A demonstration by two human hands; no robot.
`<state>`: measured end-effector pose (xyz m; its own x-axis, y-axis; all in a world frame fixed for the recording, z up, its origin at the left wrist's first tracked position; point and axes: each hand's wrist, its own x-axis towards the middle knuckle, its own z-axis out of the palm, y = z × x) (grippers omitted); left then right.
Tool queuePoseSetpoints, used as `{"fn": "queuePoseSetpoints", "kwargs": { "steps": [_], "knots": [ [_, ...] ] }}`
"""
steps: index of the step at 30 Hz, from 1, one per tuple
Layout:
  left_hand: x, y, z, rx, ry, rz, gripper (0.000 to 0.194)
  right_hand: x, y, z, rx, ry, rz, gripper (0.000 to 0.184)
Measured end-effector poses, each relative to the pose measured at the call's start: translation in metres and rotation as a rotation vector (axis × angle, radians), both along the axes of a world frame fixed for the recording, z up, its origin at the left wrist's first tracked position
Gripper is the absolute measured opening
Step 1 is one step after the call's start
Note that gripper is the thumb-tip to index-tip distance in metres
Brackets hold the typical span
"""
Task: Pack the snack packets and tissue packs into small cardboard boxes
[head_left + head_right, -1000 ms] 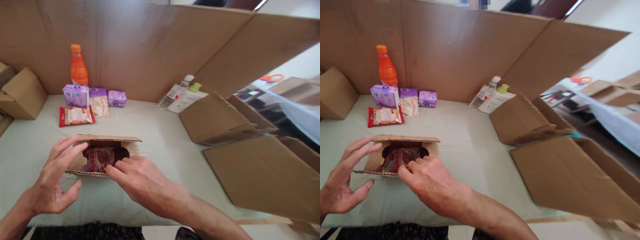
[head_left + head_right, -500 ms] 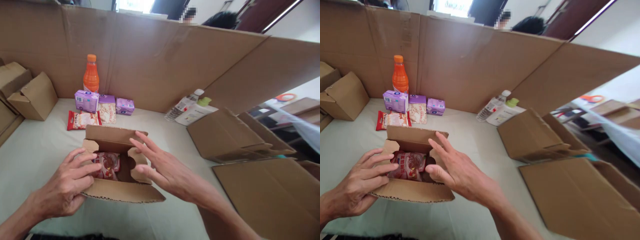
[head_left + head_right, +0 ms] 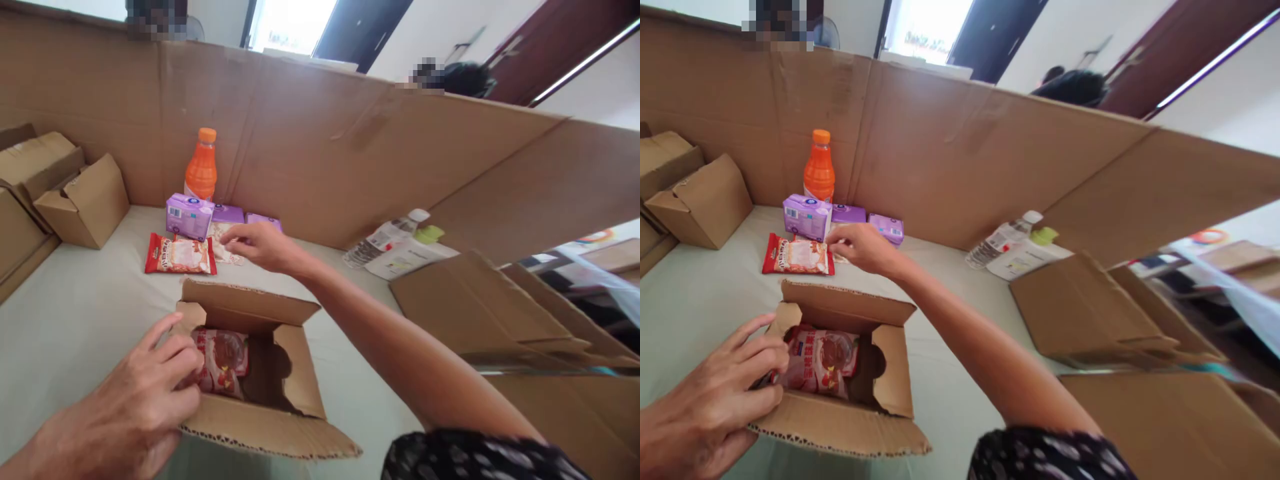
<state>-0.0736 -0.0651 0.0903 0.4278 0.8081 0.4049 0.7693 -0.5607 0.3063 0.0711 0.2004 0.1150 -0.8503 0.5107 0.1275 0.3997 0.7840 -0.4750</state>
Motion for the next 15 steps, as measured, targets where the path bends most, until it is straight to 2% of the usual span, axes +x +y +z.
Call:
{"fn": "queuePoseSetpoints", "kwargs": {
  "steps": [4,6,7,9,11,13,15],
  "knots": [
    [-0.002,-0.007,-0.004,-0.006,-0.085,0.084,0.019,-0.087,0.025,-0.033,0.139,-0.253,0.228,0.045],
    [-0.003,-0.009,-0.005,0.006,-0.108,0.115,0.022,-0.114,0.027,-0.049,0.164,-0.306,0.266,0.057],
    [-0.004,-0.009,-0.006,0.017,-0.107,0.121,0.024,-0.123,0.026,-0.055,0.166,-0.321,0.265,0.057],
    [-0.006,-0.01,-0.006,0.032,-0.093,0.114,0.026,-0.129,0.022,-0.062,0.173,-0.356,0.252,0.043],
    [-0.008,-0.011,-0.005,0.021,-0.078,0.101,0.025,-0.124,0.019,-0.06,0.171,-0.38,0.245,0.023],
    [-0.01,-0.011,-0.006,0.007,-0.08,0.088,0.023,-0.107,0.017,-0.045,0.173,-0.375,0.236,0.013],
    [-0.012,-0.011,-0.007,0.0,-0.084,0.078,0.025,-0.08,0.013,-0.02,0.191,-0.221,0.144,0.013]
  ]
}}
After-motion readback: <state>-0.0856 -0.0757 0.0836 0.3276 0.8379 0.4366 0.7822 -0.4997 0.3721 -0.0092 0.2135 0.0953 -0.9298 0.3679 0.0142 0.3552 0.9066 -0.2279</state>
